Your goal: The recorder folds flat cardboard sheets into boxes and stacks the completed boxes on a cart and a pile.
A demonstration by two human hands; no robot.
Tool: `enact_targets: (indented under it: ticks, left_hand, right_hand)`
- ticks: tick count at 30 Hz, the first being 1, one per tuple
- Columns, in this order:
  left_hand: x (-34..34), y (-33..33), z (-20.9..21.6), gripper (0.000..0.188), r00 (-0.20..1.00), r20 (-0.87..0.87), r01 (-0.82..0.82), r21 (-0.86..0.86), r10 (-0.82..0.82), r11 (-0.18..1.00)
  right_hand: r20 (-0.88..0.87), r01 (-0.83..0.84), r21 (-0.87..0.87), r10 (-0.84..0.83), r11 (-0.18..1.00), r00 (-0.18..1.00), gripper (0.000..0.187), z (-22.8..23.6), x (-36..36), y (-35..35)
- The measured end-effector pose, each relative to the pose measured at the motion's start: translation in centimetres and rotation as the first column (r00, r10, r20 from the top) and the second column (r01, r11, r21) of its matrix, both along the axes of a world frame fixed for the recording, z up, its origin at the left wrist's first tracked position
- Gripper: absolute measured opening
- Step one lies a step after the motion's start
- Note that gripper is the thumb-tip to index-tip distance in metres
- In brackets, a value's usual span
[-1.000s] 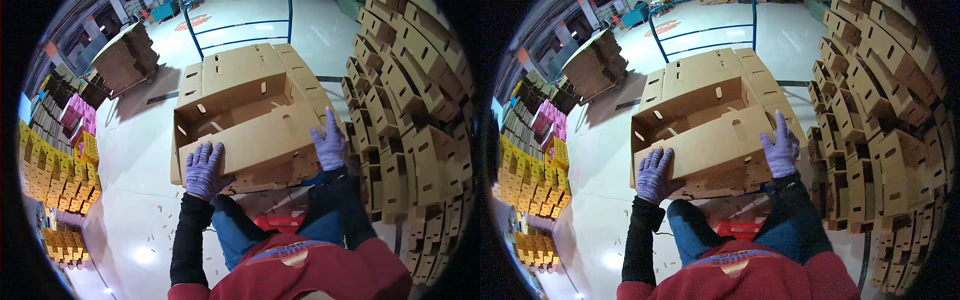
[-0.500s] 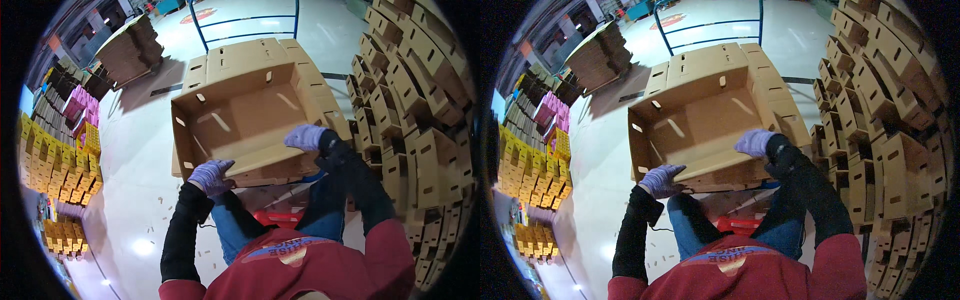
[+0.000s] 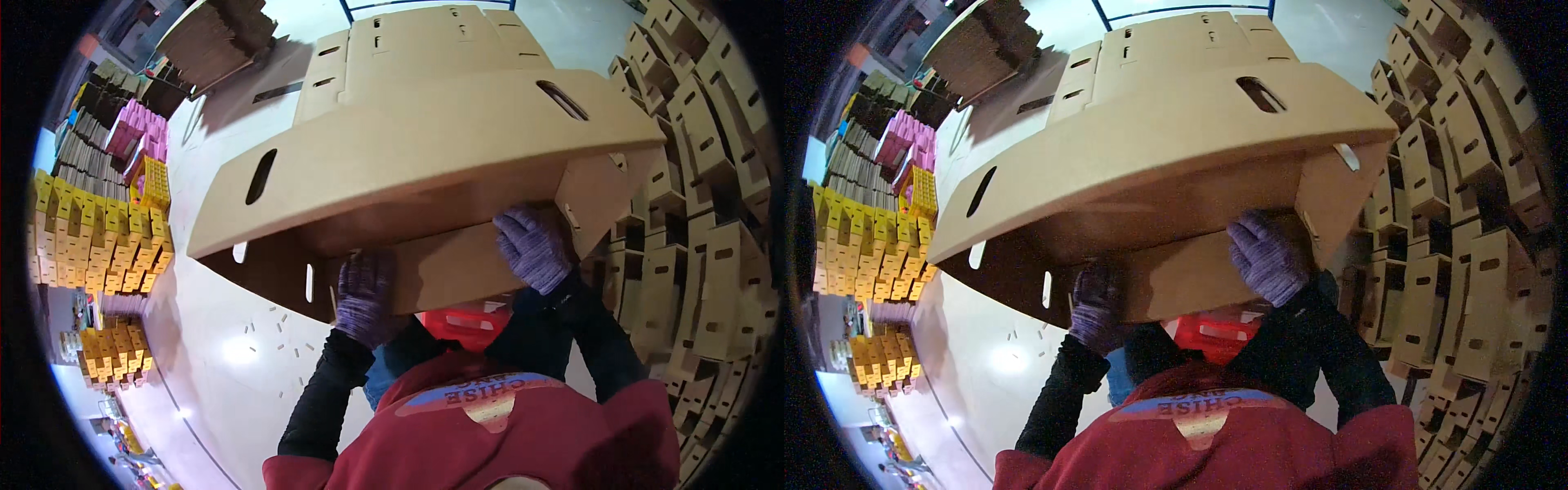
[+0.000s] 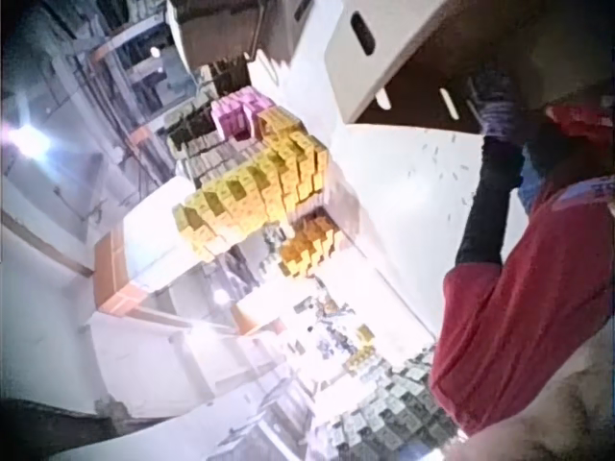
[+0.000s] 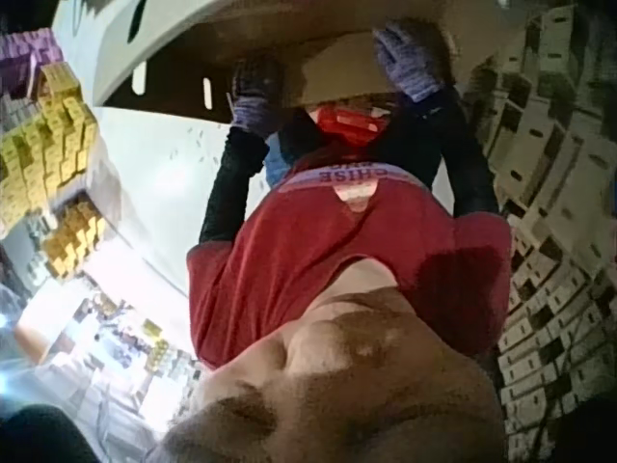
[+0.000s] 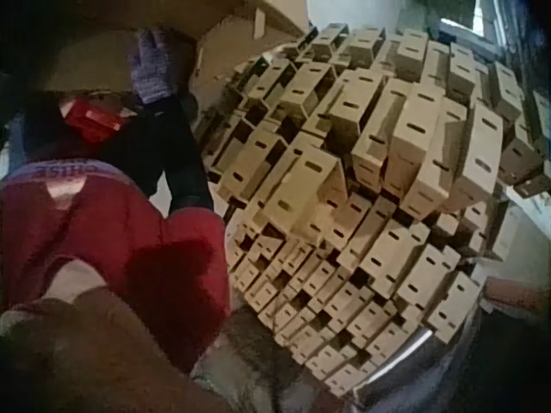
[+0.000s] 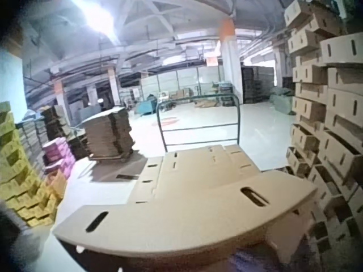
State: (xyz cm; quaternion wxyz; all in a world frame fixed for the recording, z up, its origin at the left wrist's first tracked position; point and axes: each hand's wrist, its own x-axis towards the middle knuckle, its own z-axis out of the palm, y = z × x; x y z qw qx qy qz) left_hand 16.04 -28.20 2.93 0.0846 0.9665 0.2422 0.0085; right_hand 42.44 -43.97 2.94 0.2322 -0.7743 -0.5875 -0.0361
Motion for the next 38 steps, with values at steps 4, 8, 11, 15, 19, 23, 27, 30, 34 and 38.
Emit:
enact_targets:
  ticks: [4, 8, 11, 15, 19, 23, 27, 30, 34, 38]
  left_hand:
    - [-1.3, 0.2, -1.2, 0.096, 0.998, 0.042, 0.034, 0.056, -0.036, 0.998]
    - [1.2, 1.2, 1.5, 0.099, 0.989, -0.121, 0.085, -0.049, -0.091, 0.995]
    - [2.9, 3.7, 3.9, 0.094, 0.963, -0.100, 0.237, -0.125, -0.250, 0.963]
    - [2.4, 7.2, 2.1, 0.073, 0.956, -0.059, 0.271, -0.206, -0.288, 0.940]
    - [2.2, 6.9, 4.6, 0.045, 0.995, 0.094, 0.010, 0.033, -0.014, 0.999]
    - [2.0, 11.3, 0.8, 0.032, 0.942, 0.327, 0.104, -0.069, -0.076, 0.992]
    - [2.8, 7.9, 3.2, 0.031, 0.936, 0.289, 0.139, 0.223, -0.202, 0.965]
    - [2.6, 6.0, 5.6, 0.029, 0.950, 0.221, 0.168, 0.230, -0.220, 0.958]
    - [3.6, 1.1, 12.2, 0.037, 0.677, 0.587, 0.154, 0.476, -0.444, 0.866]
    - [4.3, 2.1, 8.9, 0.056, 0.555, 0.727, 0.055, 0.452, -0.404, 0.890]
  right_hand:
    - [0.030, 0.009, -0.107, -0.006, 0.994, 1.000, 0.030, -0.7, -1.1, 0.1]
    - [0.049, -0.036, -0.177, 0.045, 0.984, 0.998, 0.026, -1.8, 0.2, 0.1]
    - [-0.015, -0.111, -0.313, 0.112, 0.943, 0.994, 0.024, 1.5, 1.0, 0.8]
    - [0.064, -0.126, -0.129, 0.135, 0.984, 0.989, 0.022, 3.3, 0.4, 2.3]
    - [0.077, -0.069, -0.011, 0.070, 0.998, 0.995, 0.037, 5.0, -1.4, 0.2]
    - [0.174, -0.010, -0.194, 0.044, 0.981, 0.984, 0.044, 5.4, 0.1, 1.4]
    - [0.218, 0.019, -0.261, 0.039, 0.965, 0.975, 0.032, 5.0, 2.4, 0.9]
    - [0.303, -0.001, -0.111, 0.034, 0.994, 0.952, 0.027, 5.1, 2.0, -1.1]
    - [0.558, 0.246, 0.163, -0.295, 0.955, 0.776, 0.012, 10.9, 0.1, -7.0]
    - [0.497, 0.331, 0.310, -0.449, 0.891, 0.743, 0.009, 17.4, 0.2, -16.9]
